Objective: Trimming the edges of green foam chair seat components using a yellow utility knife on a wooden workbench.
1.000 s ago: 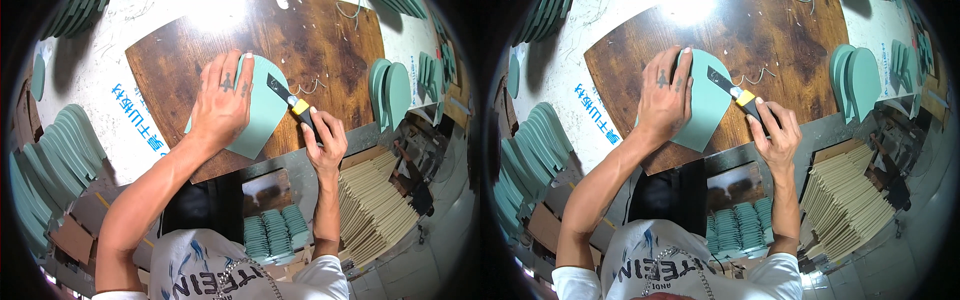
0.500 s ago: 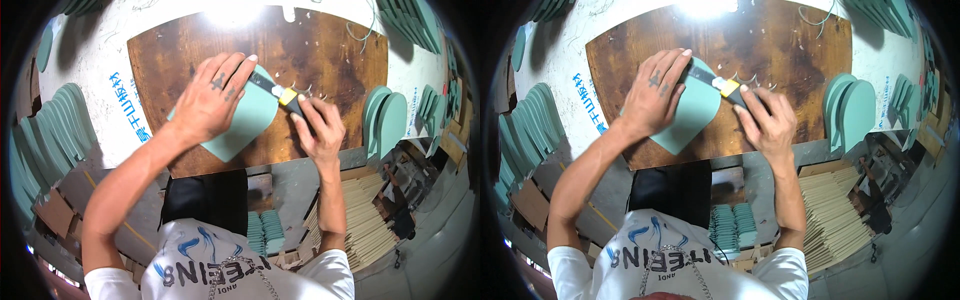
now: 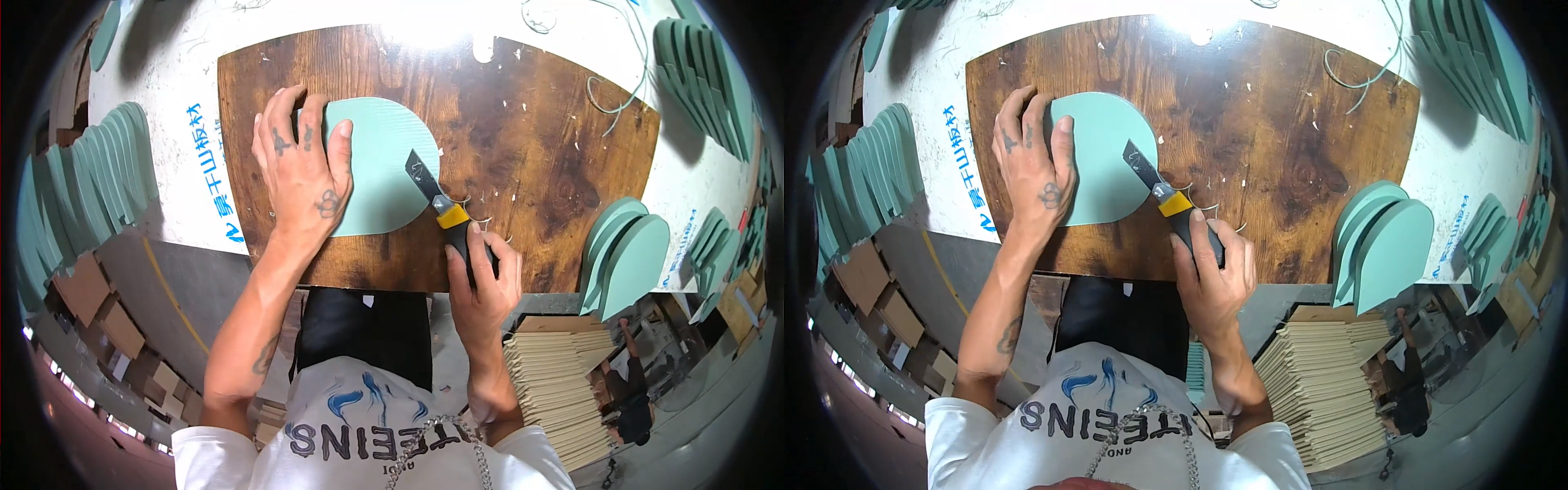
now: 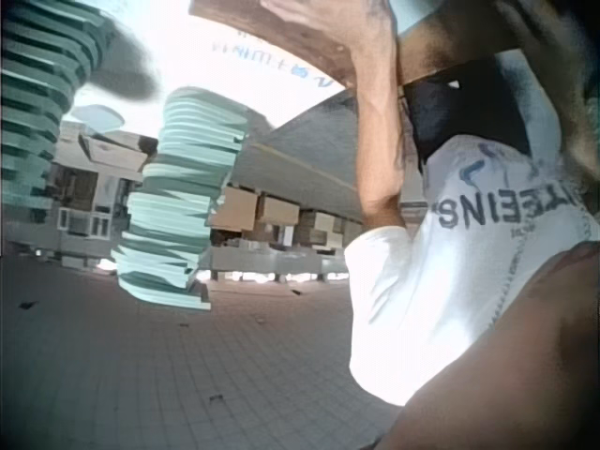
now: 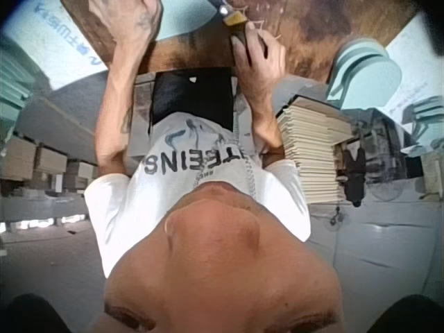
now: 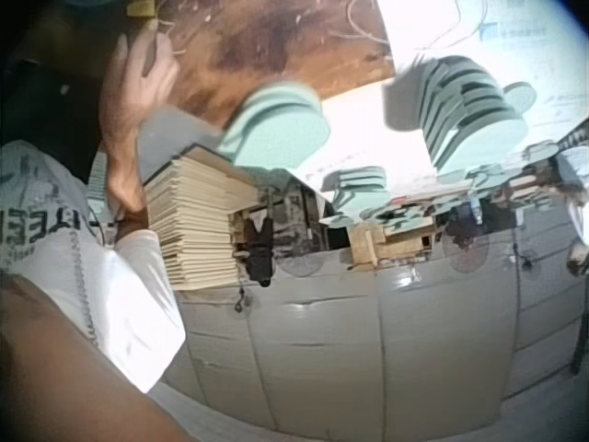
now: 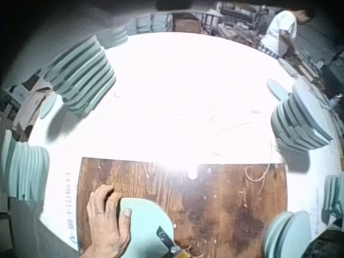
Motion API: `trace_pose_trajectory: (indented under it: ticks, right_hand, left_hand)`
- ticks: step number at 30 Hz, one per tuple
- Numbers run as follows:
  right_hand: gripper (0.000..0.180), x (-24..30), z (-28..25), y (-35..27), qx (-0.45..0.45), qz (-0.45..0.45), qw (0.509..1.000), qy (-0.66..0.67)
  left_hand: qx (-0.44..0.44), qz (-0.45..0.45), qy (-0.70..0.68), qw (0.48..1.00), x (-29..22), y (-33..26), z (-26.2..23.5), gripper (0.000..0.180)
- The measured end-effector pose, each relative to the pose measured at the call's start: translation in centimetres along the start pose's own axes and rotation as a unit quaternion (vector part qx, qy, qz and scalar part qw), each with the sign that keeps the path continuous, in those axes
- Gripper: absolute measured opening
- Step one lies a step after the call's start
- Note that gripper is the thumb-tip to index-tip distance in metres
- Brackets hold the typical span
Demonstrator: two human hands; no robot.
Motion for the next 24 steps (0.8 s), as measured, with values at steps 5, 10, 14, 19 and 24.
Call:
trace_pose_trajectory:
  ticks: [5,10,14,19,24]
  right_hand:
    - [0.050,-0.4,0.2,2.6,0.023,-0.054,0.998,-0.009]
    - [0.048,-0.7,0.2,6.1,0.011,-0.115,0.993,-0.025]
    - [0.044,-0.9,0.1,7.4,0.035,-0.147,0.988,-0.017]
    - [0.043,-1.5,-0.6,4.1,0.073,-0.137,0.988,-0.006]
    - [0.045,-1.0,-0.4,1.3,0.032,-0.038,0.999,-0.007]
  left_hand:
    - [0.004,0.024,-0.013,1.000,-0.2,0.1,0.1,0.035]
    - [0.006,0.023,-0.019,1.000,-0.2,-0.1,0.5,0.037]
    - [0.004,0.027,-0.013,1.000,0.3,0.1,0.1,0.039]
    - [0.105,0.256,-0.130,0.952,-0.7,5.0,0.8,0.045]
    - [0.013,-0.015,-0.017,1.000,-1.6,4.7,0.5,0.089]
Point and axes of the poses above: each hand's wrist, its own y-axis towards the middle knuckle, its own z-axis out of the palm, x = y × z, the point moved 7 cm from there along y, towards the middle knuckle, and after that the axes turned 2 degrees about z, right-handed, at the moved point
